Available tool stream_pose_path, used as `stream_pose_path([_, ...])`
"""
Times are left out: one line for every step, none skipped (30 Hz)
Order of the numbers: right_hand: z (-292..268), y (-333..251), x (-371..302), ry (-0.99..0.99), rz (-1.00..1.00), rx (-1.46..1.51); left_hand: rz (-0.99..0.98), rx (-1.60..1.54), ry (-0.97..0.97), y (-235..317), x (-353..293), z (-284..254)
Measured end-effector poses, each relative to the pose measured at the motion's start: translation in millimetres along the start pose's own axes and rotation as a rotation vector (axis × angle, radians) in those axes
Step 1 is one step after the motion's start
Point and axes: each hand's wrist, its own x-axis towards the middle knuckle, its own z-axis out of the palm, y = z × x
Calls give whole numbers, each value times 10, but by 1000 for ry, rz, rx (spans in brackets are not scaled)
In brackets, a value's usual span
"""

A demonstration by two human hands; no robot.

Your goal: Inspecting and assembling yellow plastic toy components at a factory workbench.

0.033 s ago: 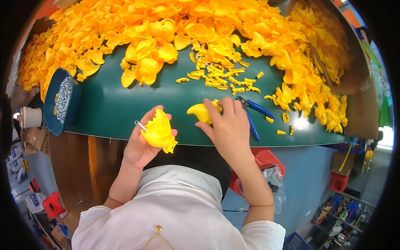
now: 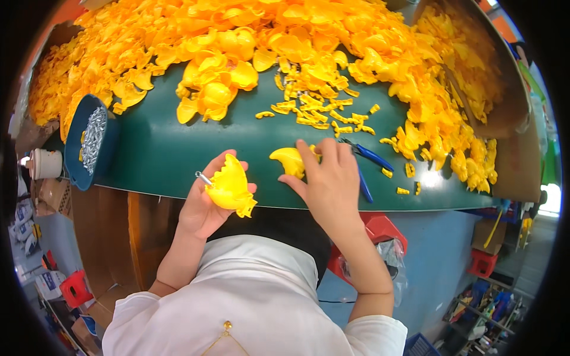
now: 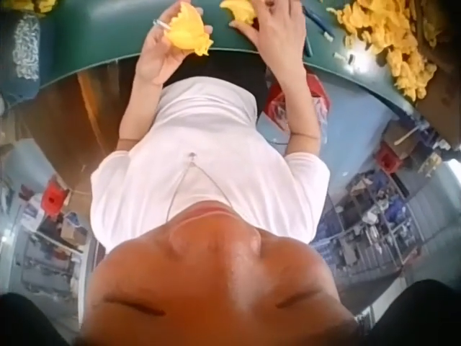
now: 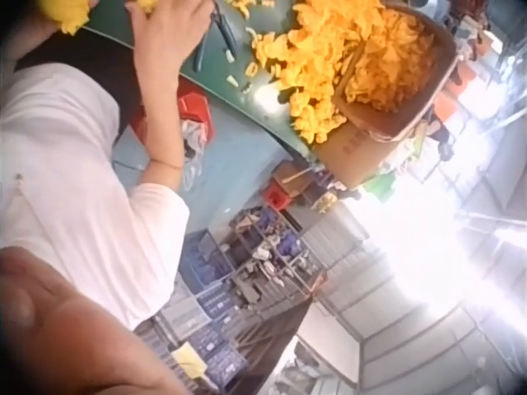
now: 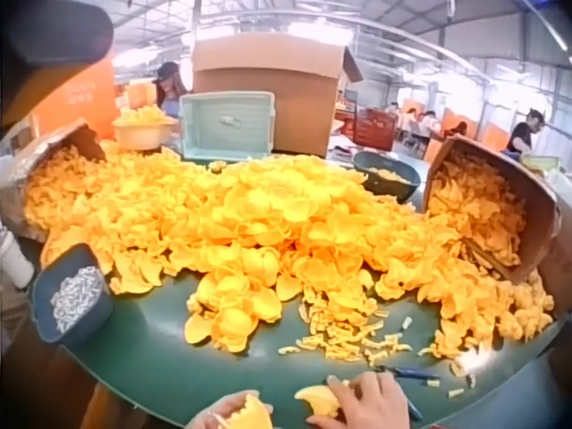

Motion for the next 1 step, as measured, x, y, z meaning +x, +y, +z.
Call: stream_pose_path([5,-22,14,59,41,-227,-27,38,1,21,-7,10])
